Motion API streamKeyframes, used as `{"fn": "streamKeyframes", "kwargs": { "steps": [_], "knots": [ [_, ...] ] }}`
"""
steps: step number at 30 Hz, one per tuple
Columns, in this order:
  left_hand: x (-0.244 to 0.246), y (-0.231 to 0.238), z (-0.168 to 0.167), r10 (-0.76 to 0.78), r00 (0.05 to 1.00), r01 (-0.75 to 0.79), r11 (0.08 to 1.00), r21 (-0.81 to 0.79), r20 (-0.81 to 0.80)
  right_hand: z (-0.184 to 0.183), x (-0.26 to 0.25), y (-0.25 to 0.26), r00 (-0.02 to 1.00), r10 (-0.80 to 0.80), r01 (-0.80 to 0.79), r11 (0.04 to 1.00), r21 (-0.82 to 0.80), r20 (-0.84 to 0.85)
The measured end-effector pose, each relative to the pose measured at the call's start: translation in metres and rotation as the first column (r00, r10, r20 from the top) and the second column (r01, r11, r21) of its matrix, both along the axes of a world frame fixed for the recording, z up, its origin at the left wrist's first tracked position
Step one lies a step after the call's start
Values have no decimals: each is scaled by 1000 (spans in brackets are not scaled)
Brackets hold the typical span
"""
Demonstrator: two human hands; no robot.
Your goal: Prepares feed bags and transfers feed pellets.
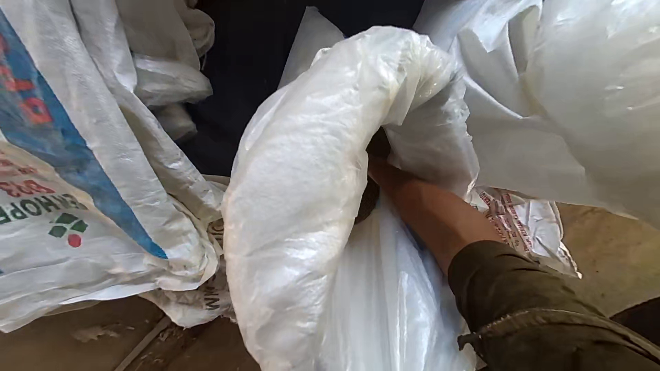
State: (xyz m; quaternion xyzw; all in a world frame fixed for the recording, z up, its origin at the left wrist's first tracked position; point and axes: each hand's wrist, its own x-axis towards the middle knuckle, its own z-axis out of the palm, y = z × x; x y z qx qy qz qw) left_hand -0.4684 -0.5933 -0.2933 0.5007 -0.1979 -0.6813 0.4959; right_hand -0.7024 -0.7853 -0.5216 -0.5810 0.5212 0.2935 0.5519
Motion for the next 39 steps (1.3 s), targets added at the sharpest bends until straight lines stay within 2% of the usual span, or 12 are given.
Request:
{"fn": "streamKeyframes", "kwargs": {
  "steps": [2,4,6,9,13,15,17,21,23,26,34,39],
  "knots": [
    [-8,-29,9,54,992,-55,998,5,114,25,5,-2,987,-160,159,984,81,4],
    [-9,-49,21,134,971,-152,985,80,196,25,4,1,966,-258,253,960,121,28],
    [-11,-43,19,128,987,-138,986,96,100,18,-1,1,948,-315,306,939,156,35],
    [-9,-9,-4,28,990,-24,999,-30,138,13,-8,-3,931,-361,353,927,126,48],
    [-26,-21,2,90,995,-88,995,56,-39,38,-20,-27,952,-289,295,954,-54,106],
    [-23,-11,-5,93,975,-80,994,71,-203,53,-26,-28,935,-314,335,935,-116,165],
    [-21,-7,-8,90,967,-71,994,84,-240,75,-31,-29,907,-362,398,904,-154,215],
    [-38,-26,11,202,973,-179,965,193,-107,93,-39,-26,872,-445,485,841,-241,202],
    [-40,-24,10,215,971,-192,962,196,-105,102,-40,-22,786,-578,616,763,-198,220],
    [-40,-21,4,187,979,-168,965,201,-79,118,-46,-18,722,-667,690,715,-116,186],
    [-37,-23,-15,121,992,-125,988,89,45,186,-81,13,628,-687,749,661,-45,364],
    [-33,-22,-17,59,984,-75,993,92,165,248,-128,73,607,-677,769,632,-93,416]
  ]
}}
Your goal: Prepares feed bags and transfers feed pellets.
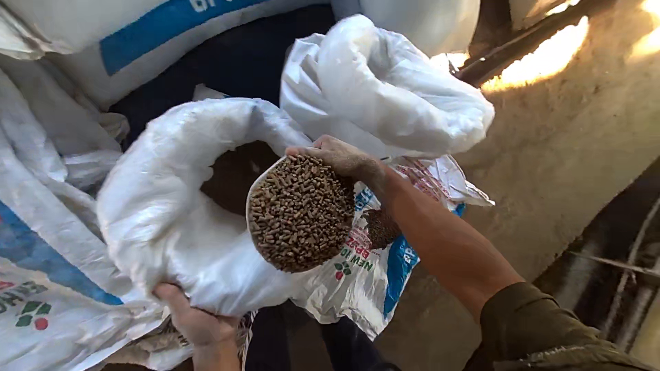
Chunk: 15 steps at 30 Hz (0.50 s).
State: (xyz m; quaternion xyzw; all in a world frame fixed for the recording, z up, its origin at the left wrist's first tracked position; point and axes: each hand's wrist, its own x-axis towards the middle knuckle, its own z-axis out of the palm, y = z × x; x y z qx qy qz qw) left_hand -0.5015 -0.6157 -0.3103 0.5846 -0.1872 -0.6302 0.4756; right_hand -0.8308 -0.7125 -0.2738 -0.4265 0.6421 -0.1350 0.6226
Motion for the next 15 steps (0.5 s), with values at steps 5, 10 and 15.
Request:
{"fn": "streamKeyframes", "kwargs": {
  "steps": [5,10,15],
  "knots": [
    [4,6,0,-60,998,61,998,-23,35,64,-72,111,983,-76,79,997,14,-165],
    [9,12,-7,-44,999,45,998,-42,17,62,-140,241,834,-27,159,968,193,-551],
    [17,20,-13,-59,998,60,998,-23,25,-25,-156,365,670,-10,253,943,215,-742]
  ]
}}
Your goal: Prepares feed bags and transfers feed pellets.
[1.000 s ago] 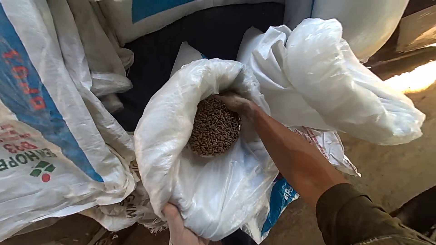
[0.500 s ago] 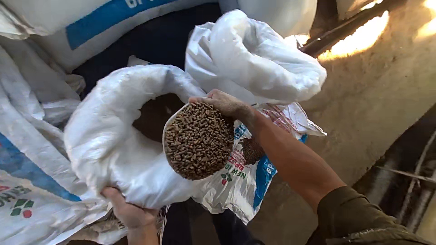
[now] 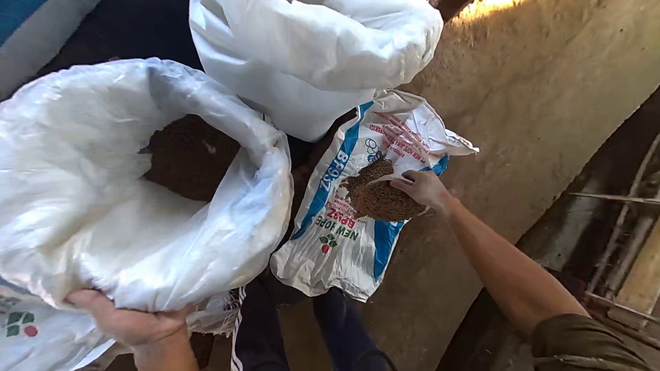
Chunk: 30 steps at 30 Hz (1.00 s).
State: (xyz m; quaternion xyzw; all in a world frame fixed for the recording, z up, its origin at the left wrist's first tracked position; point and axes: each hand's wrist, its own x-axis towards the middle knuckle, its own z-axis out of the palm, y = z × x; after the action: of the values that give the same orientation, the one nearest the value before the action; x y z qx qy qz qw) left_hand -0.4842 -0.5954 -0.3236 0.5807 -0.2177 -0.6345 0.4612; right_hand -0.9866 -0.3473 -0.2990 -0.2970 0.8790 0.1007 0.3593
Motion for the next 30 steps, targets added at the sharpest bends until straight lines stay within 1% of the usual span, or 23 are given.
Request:
{"fn": "streamKeyframes", "kwargs": {
  "steps": [2,4,6,8,10,11,12,13,14,16,17,18,19,20,21,22,24,25,26,27,28,29,30],
  "knots": [
    [2,4,-1,-25,999,26,1000,-8,37,-35,7,36,997,26,-22,999,41,-78],
    [6,8,-3,-47,997,48,999,-20,65,-64,17,63,981,27,-23,999,25,-194],
    [6,10,-3,-55,996,56,998,-19,69,-75,26,78,951,-21,14,1000,-23,-309],
    [3,11,0,-52,997,53,999,-11,64,-72,28,85,917,-103,89,995,-52,-385],
    [-3,10,6,-57,996,57,998,-11,63,-56,25,85,880,-188,160,982,-101,-436],
    [-7,9,9,-59,997,60,998,-18,58,-44,23,80,859,-213,142,973,-184,-466],
    [-10,9,12,-57,997,58,998,-18,54,-30,25,71,842,-216,85,958,-275,-494],
    [-15,9,15,-39,998,39,999,-6,50,-13,30,56,841,-195,-5,930,-367,-505],
    [-19,10,19,-11,1000,11,1000,18,24,5,40,34,855,-138,-126,880,-458,-501],
    [-22,11,26,16,998,-13,998,63,-55,42,79,-32,857,50,-388,717,-579,-513],
    [-22,11,25,33,994,-24,996,87,-105,55,104,-74,859,135,-460,628,-628,-494],
    [-22,10,27,46,990,-30,992,121,-133,64,133,-115,875,217,-475,565,-675,-434],
    [-24,9,30,49,987,-24,987,157,-155,66,162,-155,887,305,-461,529,-713,-347],
    [-28,7,36,61,983,-28,981,192,-172,57,187,-195,879,399,-449,509,-735,-261],
    [-32,5,44,73,977,-29,976,215,-199,39,210,-234,852,496,-443,511,-737,-169],
    [-36,3,53,87,967,-32,974,225,-239,13,229,-273,807,585,-457,534,-711,-80],
    [-41,3,74,91,958,-21,967,255,-270,-49,256,-345,694,718,-559,585,-588,54],
    [-40,6,83,79,955,-8,970,243,-286,-76,265,-375,652,750,-619,612,-492,111],
    [-32,12,85,64,944,2,980,200,-323,-98,270,-400,633,760,-665,631,-398,148],
    [-20,23,80,45,925,6,991,132,-378,-114,273,-419,629,764,-693,635,-341,146],
    [-3,38,65,8,891,11,999,39,-454,-126,274,-433,625,772,-716,627,-307,116],
    [10,47,51,-4,868,3,1000,-3,-497,-138,274,-443,627,775,-735,623,-268,82],
    [17,50,41,35,845,-25,999,25,-533,-148,274,-449,628,774,-750,629,-204,77]
  ]
}}
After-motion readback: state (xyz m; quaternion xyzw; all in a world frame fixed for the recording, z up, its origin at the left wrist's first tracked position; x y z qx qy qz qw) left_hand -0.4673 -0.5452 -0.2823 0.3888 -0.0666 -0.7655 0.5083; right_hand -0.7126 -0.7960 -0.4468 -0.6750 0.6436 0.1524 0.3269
